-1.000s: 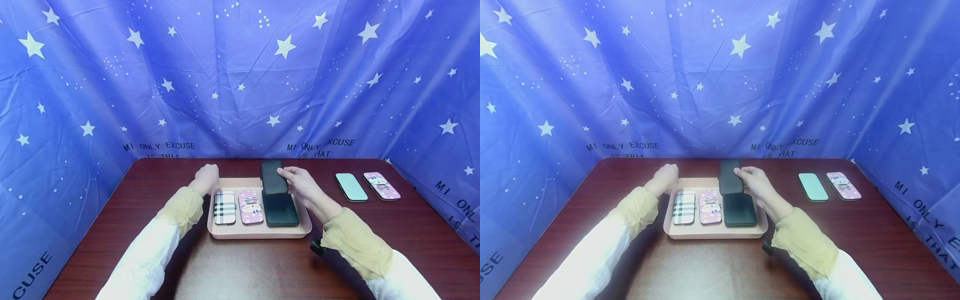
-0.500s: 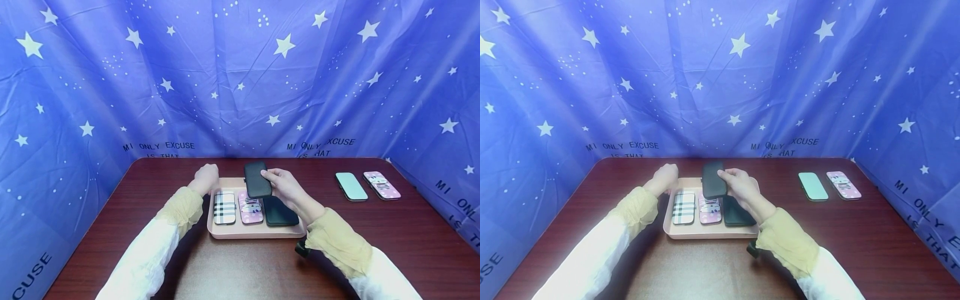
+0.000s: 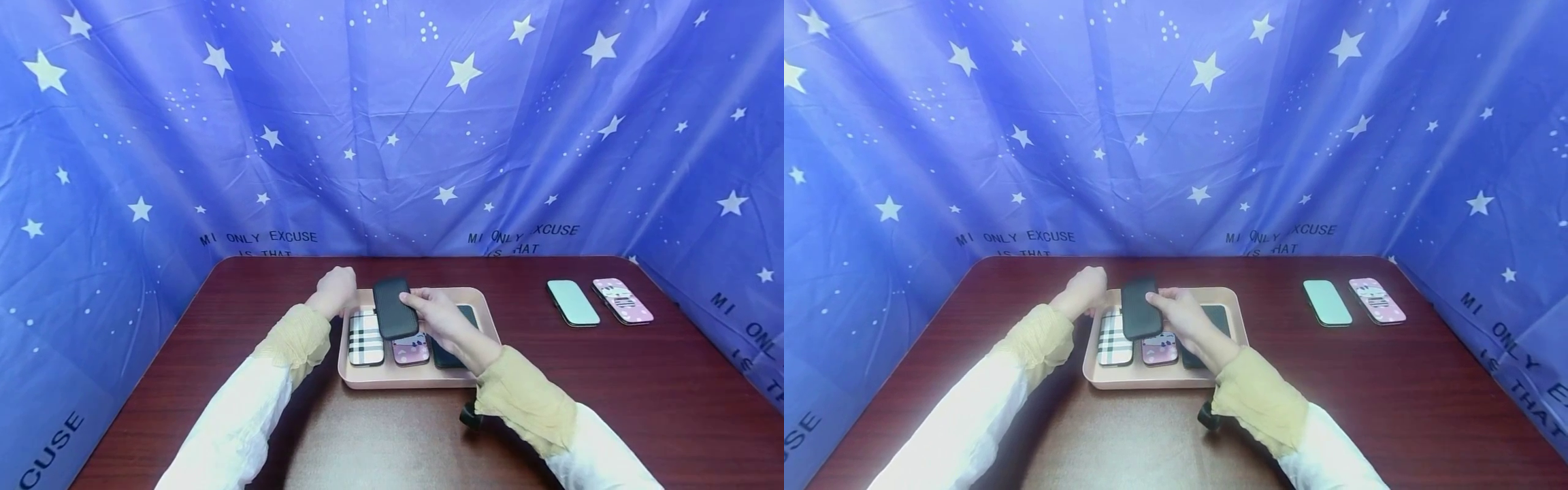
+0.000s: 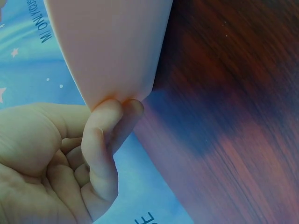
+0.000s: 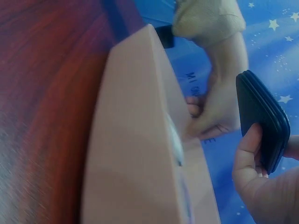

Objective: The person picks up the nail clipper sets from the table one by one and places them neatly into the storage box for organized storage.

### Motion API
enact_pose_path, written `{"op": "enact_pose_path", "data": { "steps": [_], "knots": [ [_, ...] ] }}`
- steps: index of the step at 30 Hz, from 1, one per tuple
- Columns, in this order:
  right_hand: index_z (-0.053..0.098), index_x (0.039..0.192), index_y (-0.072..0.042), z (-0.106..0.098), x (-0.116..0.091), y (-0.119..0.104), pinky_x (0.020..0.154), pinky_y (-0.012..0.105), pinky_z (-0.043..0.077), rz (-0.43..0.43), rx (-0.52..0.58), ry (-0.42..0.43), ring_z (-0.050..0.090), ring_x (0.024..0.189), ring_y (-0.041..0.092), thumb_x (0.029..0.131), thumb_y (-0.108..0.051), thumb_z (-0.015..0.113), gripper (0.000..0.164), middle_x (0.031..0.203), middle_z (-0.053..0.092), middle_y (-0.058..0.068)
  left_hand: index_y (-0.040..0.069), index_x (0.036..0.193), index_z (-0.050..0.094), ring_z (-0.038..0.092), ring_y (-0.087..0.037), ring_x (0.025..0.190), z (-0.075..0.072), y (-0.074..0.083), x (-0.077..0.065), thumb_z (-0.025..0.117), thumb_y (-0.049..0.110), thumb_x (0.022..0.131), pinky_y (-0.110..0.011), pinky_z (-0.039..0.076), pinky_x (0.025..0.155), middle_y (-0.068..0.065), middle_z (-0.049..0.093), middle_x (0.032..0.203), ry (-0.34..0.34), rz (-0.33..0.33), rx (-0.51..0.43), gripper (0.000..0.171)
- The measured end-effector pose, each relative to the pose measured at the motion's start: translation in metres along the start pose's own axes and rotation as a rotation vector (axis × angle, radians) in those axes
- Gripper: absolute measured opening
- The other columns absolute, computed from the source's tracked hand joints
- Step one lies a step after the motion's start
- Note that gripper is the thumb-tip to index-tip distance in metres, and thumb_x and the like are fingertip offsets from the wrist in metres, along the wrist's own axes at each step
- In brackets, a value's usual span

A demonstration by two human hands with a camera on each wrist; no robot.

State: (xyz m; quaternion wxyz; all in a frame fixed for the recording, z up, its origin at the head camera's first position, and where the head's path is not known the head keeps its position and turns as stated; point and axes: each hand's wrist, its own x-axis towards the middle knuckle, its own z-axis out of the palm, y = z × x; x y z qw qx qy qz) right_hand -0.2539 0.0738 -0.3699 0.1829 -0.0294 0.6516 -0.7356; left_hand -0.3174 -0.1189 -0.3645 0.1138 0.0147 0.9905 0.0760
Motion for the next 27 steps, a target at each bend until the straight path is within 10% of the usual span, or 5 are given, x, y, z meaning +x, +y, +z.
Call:
{"op": "enact_pose_path", "data": {
  "steps": [18, 27],
  "knots": [
    [0.048, 0.121, 0.006, 0.025, 0.009, 0.033, 0.070, 0.029, 0.058, 0.051, -0.102, 0.023, 0.069, 0.080, 0.017, 0.093, -0.016, 0.056, 0.036, 0.098, 0.068, 0.015, 0.004, 0.083, 0.064, 0.063, -0.015, 0.049, 0.000, -0.001, 0.002, 0.072, -0.001, 0.068, -0.030, 0.051, 0.047, -0.001, 0.062, 0.048, 0.002, 0.008, 0.007, 0.018],
    [0.050, 0.120, -0.003, 0.035, 0.009, 0.038, 0.037, 0.018, 0.035, 0.128, -0.173, 0.077, 0.068, 0.066, 0.012, 0.090, -0.025, 0.062, 0.039, 0.095, 0.069, 0.007, 0.002, 0.097, 0.062, 0.063, -0.016, 0.051, 0.000, -0.002, 0.001, 0.073, -0.006, 0.067, -0.029, 0.052, 0.046, -0.002, 0.065, 0.056, -0.001, 0.008, -0.002, 0.033]
  ]
}}
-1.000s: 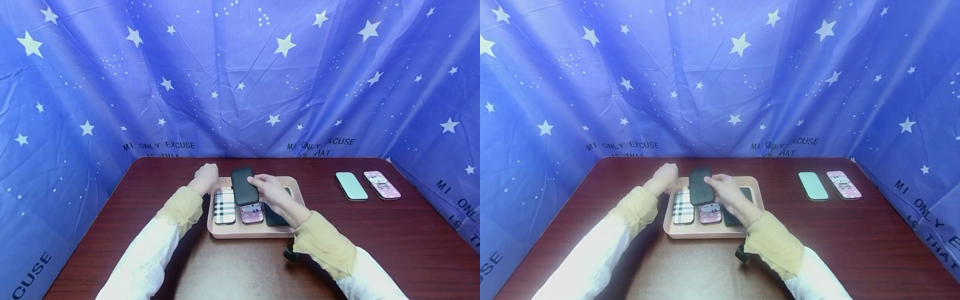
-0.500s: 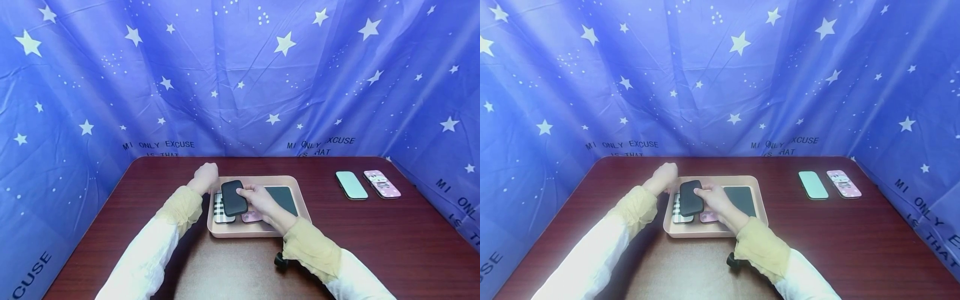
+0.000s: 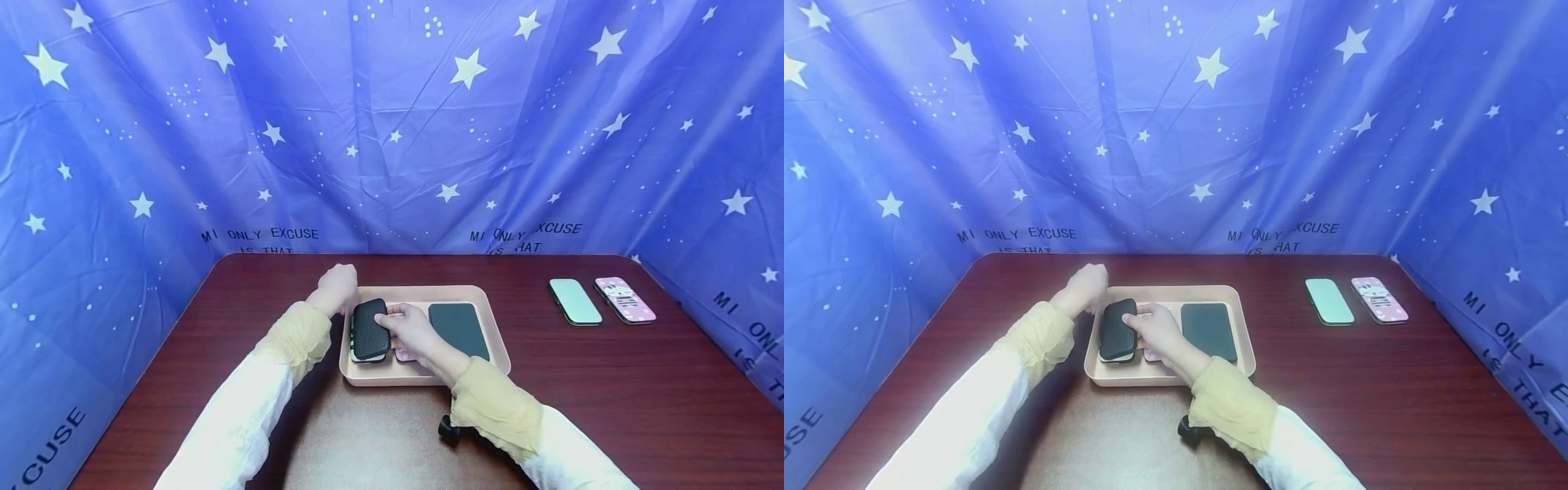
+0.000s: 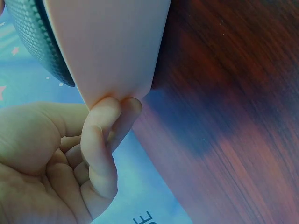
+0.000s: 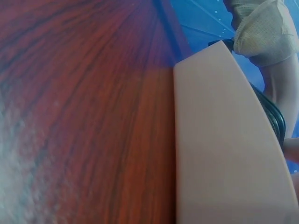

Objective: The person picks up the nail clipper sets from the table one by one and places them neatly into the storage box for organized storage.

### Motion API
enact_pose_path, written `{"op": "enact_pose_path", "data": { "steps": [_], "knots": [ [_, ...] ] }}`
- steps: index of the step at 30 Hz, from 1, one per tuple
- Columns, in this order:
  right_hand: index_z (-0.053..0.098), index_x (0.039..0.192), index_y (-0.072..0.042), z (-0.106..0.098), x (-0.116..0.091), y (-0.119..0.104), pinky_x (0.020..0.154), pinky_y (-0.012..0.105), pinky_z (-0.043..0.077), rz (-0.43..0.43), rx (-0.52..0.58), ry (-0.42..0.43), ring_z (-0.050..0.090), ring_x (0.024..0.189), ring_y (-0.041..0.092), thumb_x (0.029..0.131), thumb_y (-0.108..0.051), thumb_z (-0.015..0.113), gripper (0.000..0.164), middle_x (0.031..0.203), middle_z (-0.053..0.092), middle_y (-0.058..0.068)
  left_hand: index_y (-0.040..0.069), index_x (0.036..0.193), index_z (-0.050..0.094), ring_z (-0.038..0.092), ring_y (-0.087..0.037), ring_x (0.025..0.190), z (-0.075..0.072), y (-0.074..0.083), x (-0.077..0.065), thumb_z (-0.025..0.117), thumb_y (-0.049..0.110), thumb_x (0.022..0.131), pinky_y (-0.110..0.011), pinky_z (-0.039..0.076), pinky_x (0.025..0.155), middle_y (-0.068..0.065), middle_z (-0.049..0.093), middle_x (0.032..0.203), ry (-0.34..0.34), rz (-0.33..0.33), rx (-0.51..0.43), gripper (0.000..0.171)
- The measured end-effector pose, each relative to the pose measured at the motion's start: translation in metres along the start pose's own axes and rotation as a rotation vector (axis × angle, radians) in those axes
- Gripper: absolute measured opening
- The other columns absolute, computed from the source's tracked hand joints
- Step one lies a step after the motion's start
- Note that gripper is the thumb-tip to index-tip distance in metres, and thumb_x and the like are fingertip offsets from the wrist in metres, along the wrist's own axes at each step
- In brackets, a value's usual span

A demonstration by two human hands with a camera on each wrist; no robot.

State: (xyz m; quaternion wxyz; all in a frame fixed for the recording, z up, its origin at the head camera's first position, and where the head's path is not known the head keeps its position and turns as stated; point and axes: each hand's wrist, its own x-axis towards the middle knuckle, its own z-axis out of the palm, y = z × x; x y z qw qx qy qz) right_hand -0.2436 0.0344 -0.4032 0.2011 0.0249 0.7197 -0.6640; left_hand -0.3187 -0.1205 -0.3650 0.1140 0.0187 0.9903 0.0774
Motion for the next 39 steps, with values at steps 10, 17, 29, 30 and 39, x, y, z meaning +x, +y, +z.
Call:
{"op": "enact_pose_path", "data": {
  "steps": [10, 17, 29, 30, 39],
  "knots": [
    [0.050, 0.120, -0.003, 0.006, 0.003, 0.002, 0.030, 0.018, 0.026, -0.043, -0.019, 0.001, 0.068, 0.061, 0.013, 0.089, -0.024, 0.063, 0.039, 0.089, 0.070, 0.007, 0.000, 0.102, 0.061, 0.063, -0.014, 0.045, -0.001, 0.000, 0.001, 0.064, -0.006, 0.079, -0.028, 0.052, 0.045, -0.003, 0.063, 0.049, -0.023, -0.016, -0.049, 0.025],
    [0.050, 0.121, 0.002, 0.010, 0.002, 0.003, 0.029, 0.017, 0.025, -0.104, -0.093, 0.020, 0.067, 0.056, 0.012, 0.089, -0.018, 0.063, 0.040, 0.090, 0.071, 0.011, 0.001, 0.089, 0.067, 0.063, -0.015, 0.049, -0.001, 0.000, 0.001, 0.072, -0.007, 0.067, -0.028, 0.052, 0.046, -0.002, 0.063, 0.049, -0.015, -0.007, 0.000, 0.024],
    [0.050, 0.130, -0.004, 0.009, -0.001, 0.002, 0.030, 0.016, 0.023, -0.113, -0.140, 0.019, 0.057, 0.047, 0.006, 0.089, -0.018, 0.063, 0.045, 0.088, 0.070, 0.007, -0.002, 0.098, 0.065, 0.061, -0.013, 0.041, -0.002, 0.001, -0.002, 0.064, -0.008, 0.075, -0.026, 0.051, 0.041, -0.005, 0.062, 0.049, 0.003, -0.001, -0.042, 0.024],
    [0.049, 0.130, -0.004, 0.009, -0.002, 0.002, 0.030, 0.017, 0.024, -0.123, -0.158, 0.020, 0.054, 0.046, 0.005, 0.088, -0.017, 0.064, 0.046, 0.087, 0.069, 0.006, -0.002, 0.098, 0.065, 0.061, -0.013, 0.040, -0.002, 0.001, -0.002, 0.063, -0.007, 0.076, -0.026, 0.051, 0.041, -0.005, 0.062, 0.048, 0.010, 0.000, -0.044, 0.023],
    [0.047, 0.135, -0.005, 0.011, -0.004, 0.001, 0.037, 0.018, 0.035, -0.151, -0.284, 0.036, 0.052, 0.051, 0.007, 0.083, -0.014, 0.069, 0.058, 0.091, 0.065, 0.008, -0.002, 0.100, 0.062, 0.059, -0.013, 0.037, -0.001, -0.001, -0.004, 0.056, 0.004, 0.087, -0.026, 0.050, 0.040, -0.004, 0.061, 0.045, 0.037, 0.016, -0.058, 0.016]
  ]
}}
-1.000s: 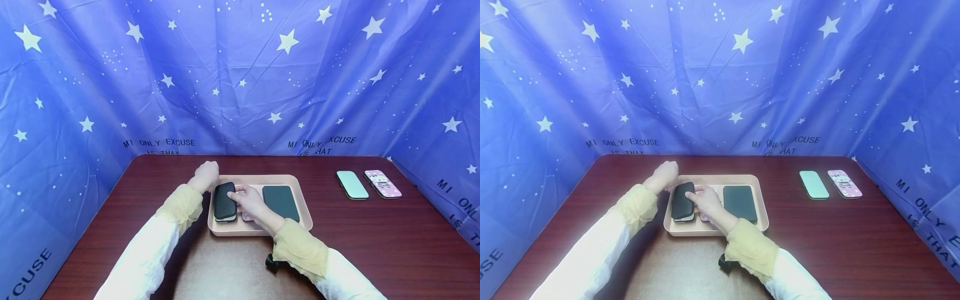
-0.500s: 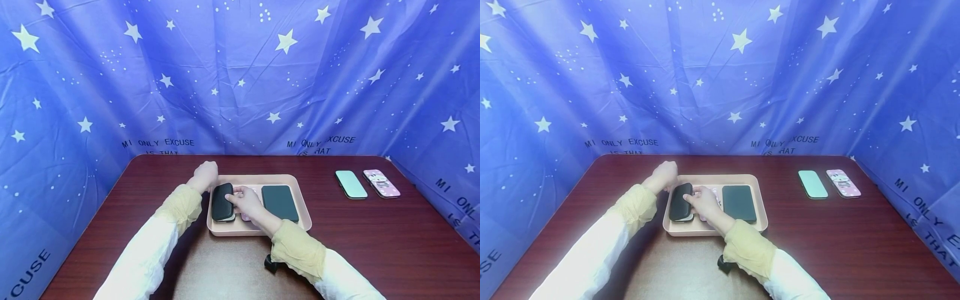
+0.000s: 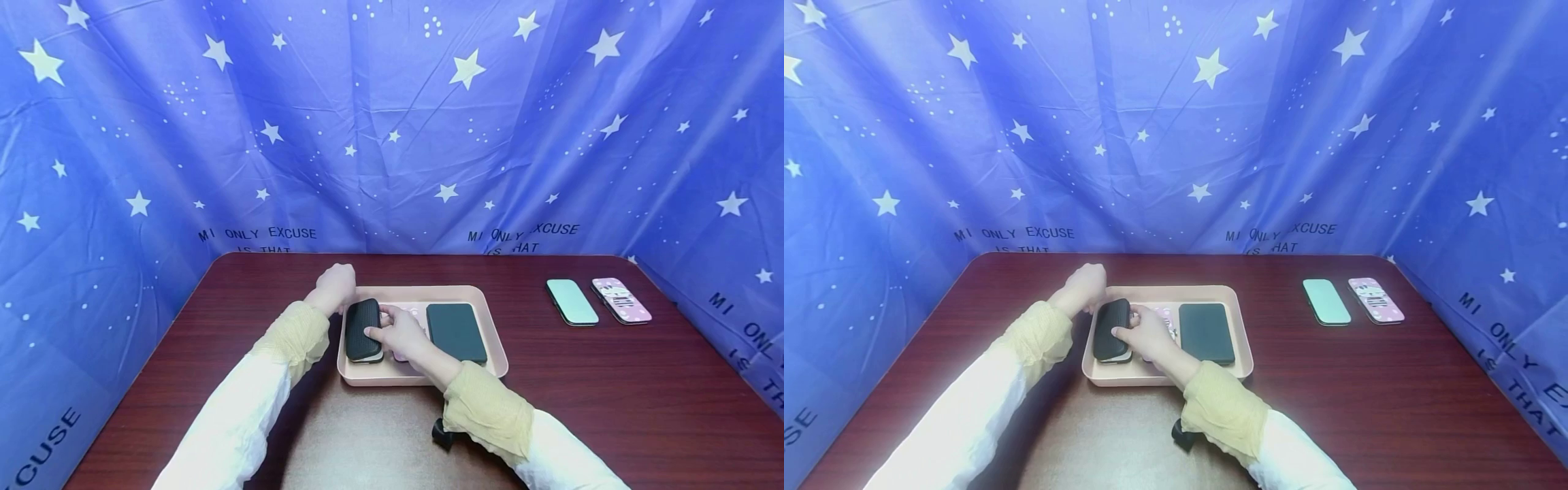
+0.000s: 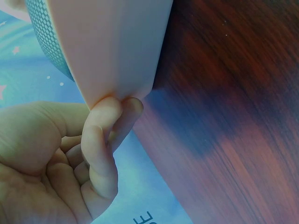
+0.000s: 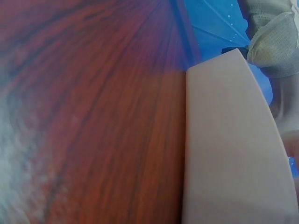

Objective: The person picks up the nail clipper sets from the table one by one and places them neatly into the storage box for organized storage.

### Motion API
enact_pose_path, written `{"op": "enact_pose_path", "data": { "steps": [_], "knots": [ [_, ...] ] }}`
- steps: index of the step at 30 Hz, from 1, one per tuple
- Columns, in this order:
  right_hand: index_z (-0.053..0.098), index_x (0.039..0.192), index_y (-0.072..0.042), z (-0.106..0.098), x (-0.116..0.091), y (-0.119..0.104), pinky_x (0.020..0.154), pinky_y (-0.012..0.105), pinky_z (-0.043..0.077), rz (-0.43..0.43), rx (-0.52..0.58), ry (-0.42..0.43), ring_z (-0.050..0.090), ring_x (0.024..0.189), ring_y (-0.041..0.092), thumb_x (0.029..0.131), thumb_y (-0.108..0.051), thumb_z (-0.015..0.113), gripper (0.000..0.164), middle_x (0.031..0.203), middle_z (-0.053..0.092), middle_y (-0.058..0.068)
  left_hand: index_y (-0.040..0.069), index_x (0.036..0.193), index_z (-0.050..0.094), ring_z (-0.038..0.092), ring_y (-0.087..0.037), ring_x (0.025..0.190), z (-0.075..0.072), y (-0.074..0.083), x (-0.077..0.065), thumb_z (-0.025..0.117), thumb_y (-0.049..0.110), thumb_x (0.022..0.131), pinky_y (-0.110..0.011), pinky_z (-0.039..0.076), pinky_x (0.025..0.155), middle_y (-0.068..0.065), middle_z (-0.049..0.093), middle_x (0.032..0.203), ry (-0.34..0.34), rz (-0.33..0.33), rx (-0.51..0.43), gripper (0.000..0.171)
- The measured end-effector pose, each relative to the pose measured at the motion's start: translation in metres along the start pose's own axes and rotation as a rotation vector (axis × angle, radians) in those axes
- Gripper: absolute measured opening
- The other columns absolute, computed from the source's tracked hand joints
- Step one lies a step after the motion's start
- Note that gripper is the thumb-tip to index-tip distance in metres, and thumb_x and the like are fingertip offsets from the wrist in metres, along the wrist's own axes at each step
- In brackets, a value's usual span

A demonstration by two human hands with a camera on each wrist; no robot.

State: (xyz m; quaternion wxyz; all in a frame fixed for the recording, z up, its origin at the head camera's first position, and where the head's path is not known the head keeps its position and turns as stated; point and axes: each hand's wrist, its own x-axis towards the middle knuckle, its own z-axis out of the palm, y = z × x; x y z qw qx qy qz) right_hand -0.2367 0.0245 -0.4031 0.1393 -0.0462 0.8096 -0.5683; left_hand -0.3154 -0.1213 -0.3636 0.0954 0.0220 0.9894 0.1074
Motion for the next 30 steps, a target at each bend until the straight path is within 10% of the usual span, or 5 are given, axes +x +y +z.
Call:
{"op": "enact_pose_path", "data": {
  "steps": [9, 16, 30],
  "knots": [
    [0.054, 0.129, -0.003, -0.0030, -0.0004, -0.0008, 0.057, 0.021, 0.045, -0.143, -0.278, 0.071, 0.055, 0.065, 0.008, 0.078, -0.017, 0.076, 0.057, 0.075, 0.059, 0.001, -0.002, 0.094, 0.065, 0.060, -0.013, 0.038, -0.0020, 0.0021, 0.0004, 0.058, -0.002, 0.081, -0.025, 0.050, 0.040, -0.004, 0.060, 0.044, -0.018, -0.016, 0.011, 0.015],
    [0.047, 0.132, 0.006, -0.0034, -0.0041, 0.0002, 0.038, 0.026, 0.049, -0.199, -0.250, 0.023, 0.060, 0.040, 0.011, 0.080, -0.010, 0.073, 0.060, 0.075, 0.055, 0.005, -0.001, 0.090, 0.064, 0.060, -0.013, 0.039, -0.0009, 0.0019, 0.0013, 0.058, -0.001, 0.079, -0.027, 0.051, 0.042, -0.003, 0.060, 0.043, -0.022, -0.017, 0.023, 0.013],
    [0.057, 0.121, 0.005, -0.0084, -0.0088, -0.0011, 0.036, 0.024, 0.048, -0.263, -0.334, 0.012, 0.064, 0.044, 0.017, 0.080, -0.011, 0.073, 0.047, 0.076, 0.061, 0.006, 0.000, 0.092, 0.063, 0.061, -0.013, 0.041, 0.0005, 0.0019, 0.0036, 0.065, -0.006, 0.074, -0.027, 0.051, 0.041, -0.004, 0.062, 0.047, -0.023, -0.016, 0.043, 0.019]
  ]
}}
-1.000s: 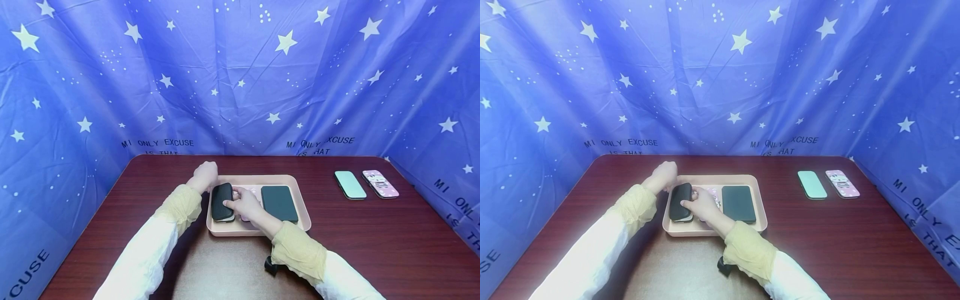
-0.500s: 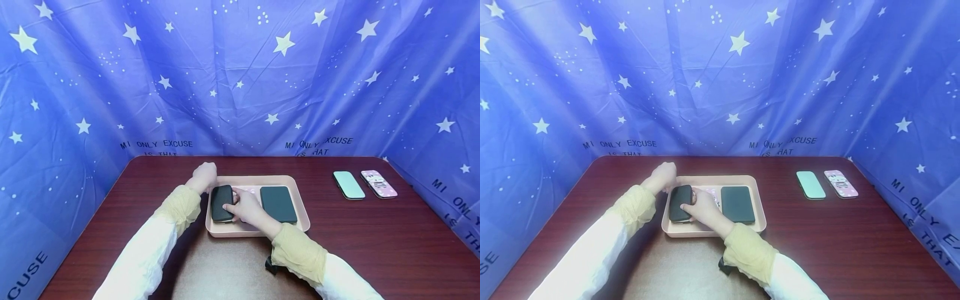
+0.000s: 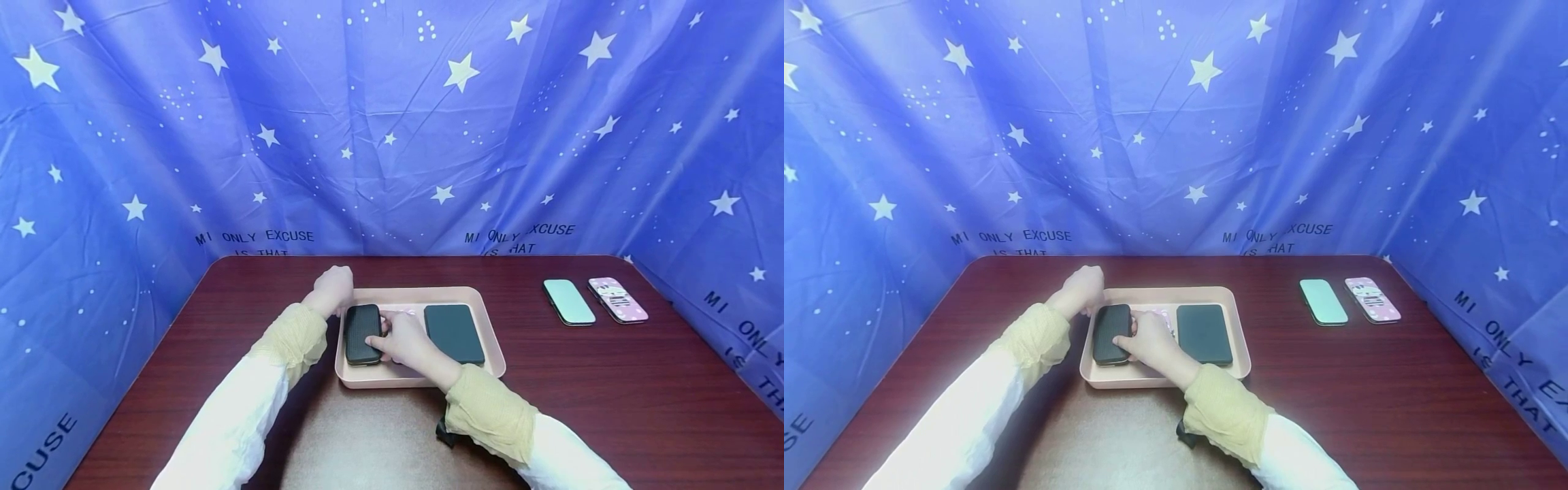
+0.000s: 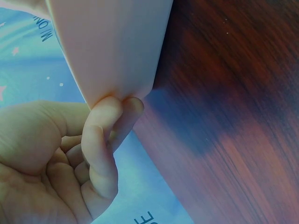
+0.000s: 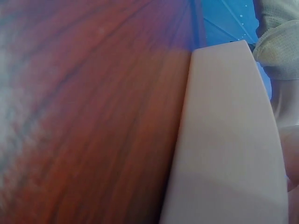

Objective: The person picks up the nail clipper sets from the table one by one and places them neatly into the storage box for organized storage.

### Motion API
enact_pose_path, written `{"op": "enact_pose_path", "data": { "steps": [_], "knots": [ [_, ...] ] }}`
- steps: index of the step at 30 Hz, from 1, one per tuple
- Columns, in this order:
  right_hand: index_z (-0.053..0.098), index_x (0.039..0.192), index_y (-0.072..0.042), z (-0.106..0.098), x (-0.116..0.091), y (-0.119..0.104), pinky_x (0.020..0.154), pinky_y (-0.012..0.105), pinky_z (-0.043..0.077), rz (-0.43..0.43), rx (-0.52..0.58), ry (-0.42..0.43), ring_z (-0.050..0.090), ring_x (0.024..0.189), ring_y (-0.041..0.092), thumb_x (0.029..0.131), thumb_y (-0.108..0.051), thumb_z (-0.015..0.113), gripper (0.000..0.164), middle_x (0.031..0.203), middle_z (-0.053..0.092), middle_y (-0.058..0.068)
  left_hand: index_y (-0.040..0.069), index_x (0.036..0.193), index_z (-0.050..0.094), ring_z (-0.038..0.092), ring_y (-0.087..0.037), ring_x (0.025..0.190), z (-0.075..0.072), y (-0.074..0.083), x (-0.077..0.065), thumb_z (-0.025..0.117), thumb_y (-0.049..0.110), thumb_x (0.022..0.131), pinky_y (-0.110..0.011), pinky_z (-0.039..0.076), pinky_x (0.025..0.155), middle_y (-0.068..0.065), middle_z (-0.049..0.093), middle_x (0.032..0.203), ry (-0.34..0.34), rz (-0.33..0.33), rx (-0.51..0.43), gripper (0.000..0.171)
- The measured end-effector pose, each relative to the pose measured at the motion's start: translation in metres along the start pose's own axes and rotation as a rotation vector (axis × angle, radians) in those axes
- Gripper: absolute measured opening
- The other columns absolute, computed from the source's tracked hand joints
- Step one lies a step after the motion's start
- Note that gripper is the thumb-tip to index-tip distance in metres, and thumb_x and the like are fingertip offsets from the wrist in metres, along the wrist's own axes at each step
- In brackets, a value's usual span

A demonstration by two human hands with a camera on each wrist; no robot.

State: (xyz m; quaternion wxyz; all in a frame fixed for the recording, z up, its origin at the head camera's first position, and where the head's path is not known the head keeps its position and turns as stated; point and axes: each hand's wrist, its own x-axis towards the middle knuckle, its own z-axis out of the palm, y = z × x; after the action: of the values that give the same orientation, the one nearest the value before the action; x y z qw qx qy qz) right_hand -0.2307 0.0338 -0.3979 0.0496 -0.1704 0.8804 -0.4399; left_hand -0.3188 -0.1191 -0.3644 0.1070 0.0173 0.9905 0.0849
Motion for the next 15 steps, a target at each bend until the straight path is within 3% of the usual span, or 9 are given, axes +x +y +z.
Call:
{"op": "enact_pose_path", "data": {
  "steps": [7, 12, 15],
  "knots": [
    [0.052, 0.126, 0.009, -0.005, -0.004, -0.006, 0.040, 0.024, 0.050, 0.051, 0.001, -0.023, 0.066, 0.049, 0.018, 0.086, -0.015, 0.067, 0.049, 0.084, 0.060, 0.008, 0.000, 0.091, 0.064, 0.061, -0.013, 0.040, -0.001, 0.001, -0.002, 0.062, -0.004, 0.077, -0.027, 0.051, 0.041, -0.004, 0.061, 0.046, 0.004, 0.003, 0.001, 0.015],
    [0.045, 0.132, 0.012, -0.009, -0.008, -0.008, 0.049, 0.031, 0.056, 0.131, 0.133, -0.069, 0.067, 0.059, 0.020, 0.088, -0.013, 0.063, 0.053, 0.099, 0.061, 0.014, 0.000, 0.086, 0.065, 0.060, -0.012, 0.039, 0.000, 0.001, -0.003, 0.060, -0.004, 0.077, -0.027, 0.050, 0.040, -0.004, 0.060, 0.044, 0.011, 0.005, -0.003, 0.011],
    [0.044, 0.133, 0.011, -0.012, -0.010, -0.010, 0.053, 0.032, 0.057, 0.136, 0.157, -0.110, 0.069, 0.063, 0.023, 0.089, -0.013, 0.062, 0.052, 0.107, 0.062, 0.020, 0.001, 0.084, 0.065, 0.059, -0.012, 0.038, 0.000, 0.001, -0.003, 0.060, -0.004, 0.077, -0.027, 0.050, 0.040, -0.003, 0.060, 0.045, 0.014, 0.003, 0.003, 0.011]
  ]
}}
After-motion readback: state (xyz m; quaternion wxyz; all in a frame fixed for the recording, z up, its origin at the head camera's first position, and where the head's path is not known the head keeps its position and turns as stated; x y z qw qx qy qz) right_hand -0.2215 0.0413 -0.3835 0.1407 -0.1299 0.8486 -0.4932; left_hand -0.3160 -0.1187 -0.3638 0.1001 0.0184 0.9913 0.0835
